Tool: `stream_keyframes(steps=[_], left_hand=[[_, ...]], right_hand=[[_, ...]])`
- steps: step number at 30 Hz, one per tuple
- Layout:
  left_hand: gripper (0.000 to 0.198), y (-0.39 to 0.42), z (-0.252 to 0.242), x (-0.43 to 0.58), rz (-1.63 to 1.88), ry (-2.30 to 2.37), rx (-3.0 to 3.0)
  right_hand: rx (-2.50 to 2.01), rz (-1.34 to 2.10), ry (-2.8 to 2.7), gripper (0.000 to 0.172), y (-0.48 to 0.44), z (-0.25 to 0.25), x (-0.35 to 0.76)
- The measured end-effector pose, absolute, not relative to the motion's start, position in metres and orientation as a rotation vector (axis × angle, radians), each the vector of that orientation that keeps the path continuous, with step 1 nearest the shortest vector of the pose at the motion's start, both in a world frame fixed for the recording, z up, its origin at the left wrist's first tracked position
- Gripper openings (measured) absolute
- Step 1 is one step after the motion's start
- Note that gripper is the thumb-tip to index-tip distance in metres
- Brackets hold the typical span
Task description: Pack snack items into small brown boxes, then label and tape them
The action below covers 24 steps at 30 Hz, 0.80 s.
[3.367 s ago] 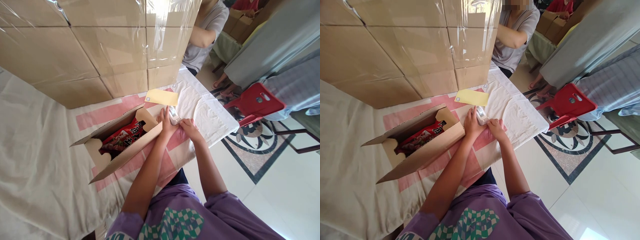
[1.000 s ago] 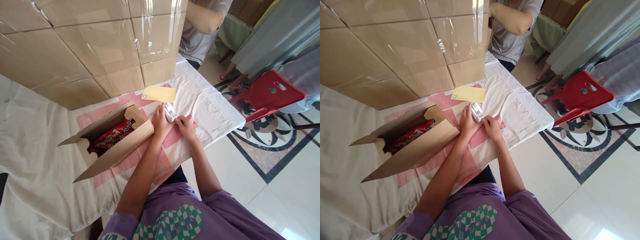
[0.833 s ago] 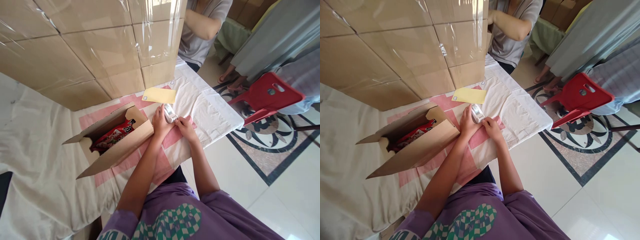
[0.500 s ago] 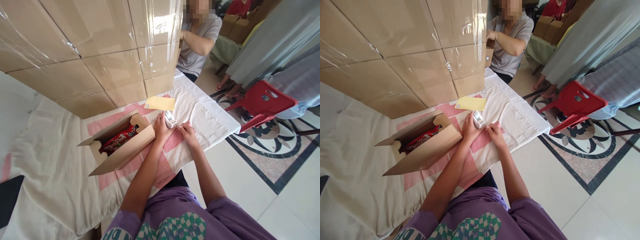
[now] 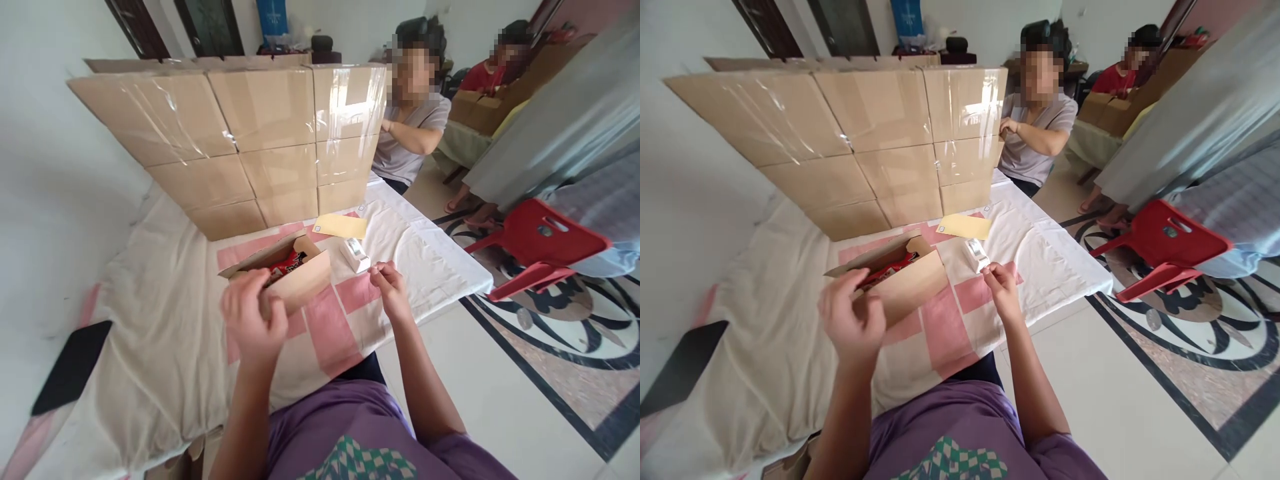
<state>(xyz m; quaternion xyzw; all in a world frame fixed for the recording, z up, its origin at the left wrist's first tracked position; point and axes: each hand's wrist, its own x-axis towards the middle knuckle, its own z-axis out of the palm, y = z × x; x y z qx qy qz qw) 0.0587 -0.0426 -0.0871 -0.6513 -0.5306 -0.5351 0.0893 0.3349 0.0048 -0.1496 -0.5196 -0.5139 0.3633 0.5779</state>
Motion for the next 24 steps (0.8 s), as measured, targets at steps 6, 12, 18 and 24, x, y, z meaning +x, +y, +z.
stream_keyframes(steps=[6,12,18,24], left_hand=[[0.069,-0.039,-0.096,0.01,-1.18,-2.165,-1.936],[0.065,-0.037,-0.099,0.006,-1.257,-2.289,-2.121],[0.06,-0.029,-0.121,0.006,-1.724,-2.057,-2.004],[0.064,-0.026,-0.132,0.014,-2.157,-2.22,-1.658]], right_hand=[[-0.989,0.919,-1.368,0.028,0.004,-0.095,0.281],[-0.878,0.875,-1.531,0.025,0.01,-0.073,0.256],[-0.877,0.74,-1.611,0.019,0.014,-0.064,0.245],[-0.823,0.78,-1.664,0.022,0.02,-0.065,0.235]])
